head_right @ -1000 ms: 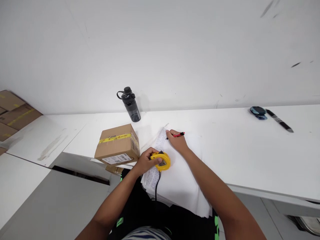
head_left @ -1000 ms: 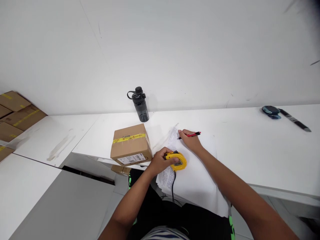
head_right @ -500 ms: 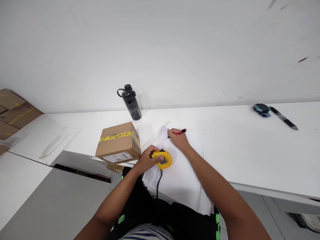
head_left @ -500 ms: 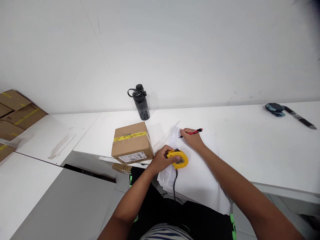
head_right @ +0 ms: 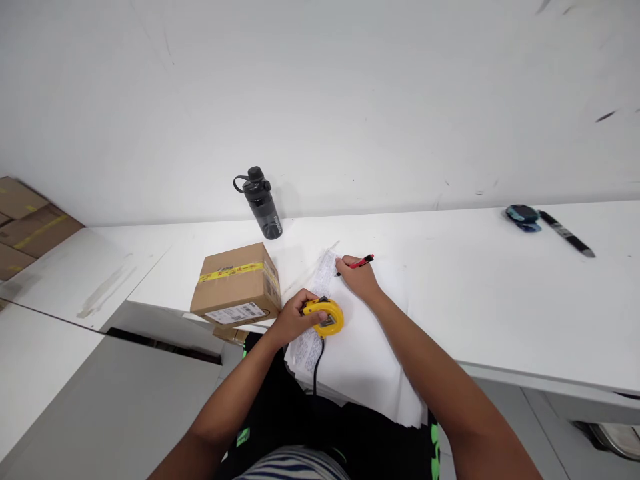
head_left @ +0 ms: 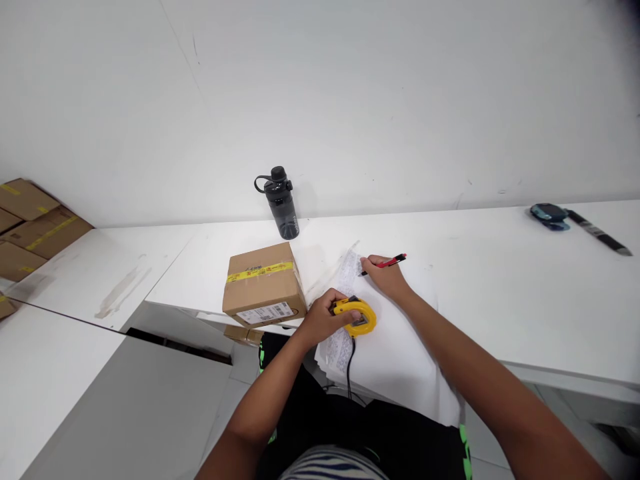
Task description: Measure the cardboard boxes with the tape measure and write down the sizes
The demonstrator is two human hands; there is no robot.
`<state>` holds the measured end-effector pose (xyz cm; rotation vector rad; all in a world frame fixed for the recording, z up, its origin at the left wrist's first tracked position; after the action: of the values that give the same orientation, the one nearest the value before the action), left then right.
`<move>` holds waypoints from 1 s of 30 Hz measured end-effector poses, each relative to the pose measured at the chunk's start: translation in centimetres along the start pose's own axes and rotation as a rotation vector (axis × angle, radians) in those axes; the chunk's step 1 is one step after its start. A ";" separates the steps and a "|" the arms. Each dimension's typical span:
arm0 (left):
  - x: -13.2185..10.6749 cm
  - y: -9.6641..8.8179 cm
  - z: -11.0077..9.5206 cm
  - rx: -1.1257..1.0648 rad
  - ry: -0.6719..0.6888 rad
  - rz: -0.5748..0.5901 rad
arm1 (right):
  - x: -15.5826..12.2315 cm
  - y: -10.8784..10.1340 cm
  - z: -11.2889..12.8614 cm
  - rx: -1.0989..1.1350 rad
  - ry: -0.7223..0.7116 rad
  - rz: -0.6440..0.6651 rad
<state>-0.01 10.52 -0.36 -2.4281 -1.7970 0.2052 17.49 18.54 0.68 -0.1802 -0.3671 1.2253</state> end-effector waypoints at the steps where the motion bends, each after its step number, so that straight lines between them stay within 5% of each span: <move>1: 0.0 0.0 0.0 -0.001 -0.002 0.002 | 0.0 -0.1 -0.1 0.002 0.005 -0.008; 30: -0.5 -0.1 -0.6 0.103 -0.006 0.024 | 0.0 -1.0 -0.5 0.003 0.051 -0.084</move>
<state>-0.14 10.07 0.26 -2.3820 -1.7154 0.3003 18.57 18.18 0.56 -0.1916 -0.3252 1.1360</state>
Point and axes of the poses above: each hand's wrist, its own x-axis towards the middle knuckle, its own y-axis out of the palm, z = x × y, the point moved 10 cm from there along x, towards the middle knuckle, and after that the axes turned 7 degrees about -z, right-handed, at the moved point
